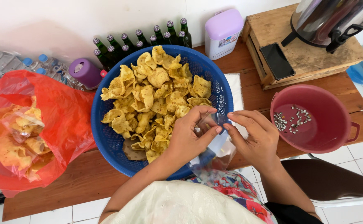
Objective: The person packs fried snacks from a blue basket into small clear plastic bags, seals each bag with a yellow handheld sealer, and places the sealed bags into a red plastic bag. The process repeats for multiple bags throughout the clip.
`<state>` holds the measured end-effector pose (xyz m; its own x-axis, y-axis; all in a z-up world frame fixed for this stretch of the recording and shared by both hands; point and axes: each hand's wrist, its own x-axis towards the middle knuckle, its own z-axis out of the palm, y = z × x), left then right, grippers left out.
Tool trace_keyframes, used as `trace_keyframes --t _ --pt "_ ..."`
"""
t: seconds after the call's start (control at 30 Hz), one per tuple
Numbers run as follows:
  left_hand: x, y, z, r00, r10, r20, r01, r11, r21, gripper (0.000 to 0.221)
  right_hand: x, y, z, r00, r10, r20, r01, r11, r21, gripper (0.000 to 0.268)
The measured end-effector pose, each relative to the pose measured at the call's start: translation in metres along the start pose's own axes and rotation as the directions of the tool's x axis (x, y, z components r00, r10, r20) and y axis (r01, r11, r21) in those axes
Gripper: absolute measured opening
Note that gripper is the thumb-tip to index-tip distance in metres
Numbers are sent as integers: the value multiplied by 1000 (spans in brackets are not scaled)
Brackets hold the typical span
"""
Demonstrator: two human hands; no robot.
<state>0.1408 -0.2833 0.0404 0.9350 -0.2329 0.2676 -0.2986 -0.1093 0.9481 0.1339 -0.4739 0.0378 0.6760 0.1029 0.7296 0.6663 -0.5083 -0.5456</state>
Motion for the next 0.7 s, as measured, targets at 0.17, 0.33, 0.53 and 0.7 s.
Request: trace_keyframes --t 0.17,0.33,0.53,0.7 --pt "0 0 1 1000 -10 9 10 999 -36 39 -1 2 2 1000 28 14 -28 999 31 25" --pt "1 1 0 1000 3 -1 -3 1000 3 39 0 3 1 993 106 55 -111 991 78 27" --pt "5 0 1 999 44 -11 -43 999 17 37 3 4 2 997 68 38 -70 996 58 23" --pt "6 -1 -1 1000 21 -4 -21 998 51 38 2 6 3 997 64 37 -67 994 82 21"
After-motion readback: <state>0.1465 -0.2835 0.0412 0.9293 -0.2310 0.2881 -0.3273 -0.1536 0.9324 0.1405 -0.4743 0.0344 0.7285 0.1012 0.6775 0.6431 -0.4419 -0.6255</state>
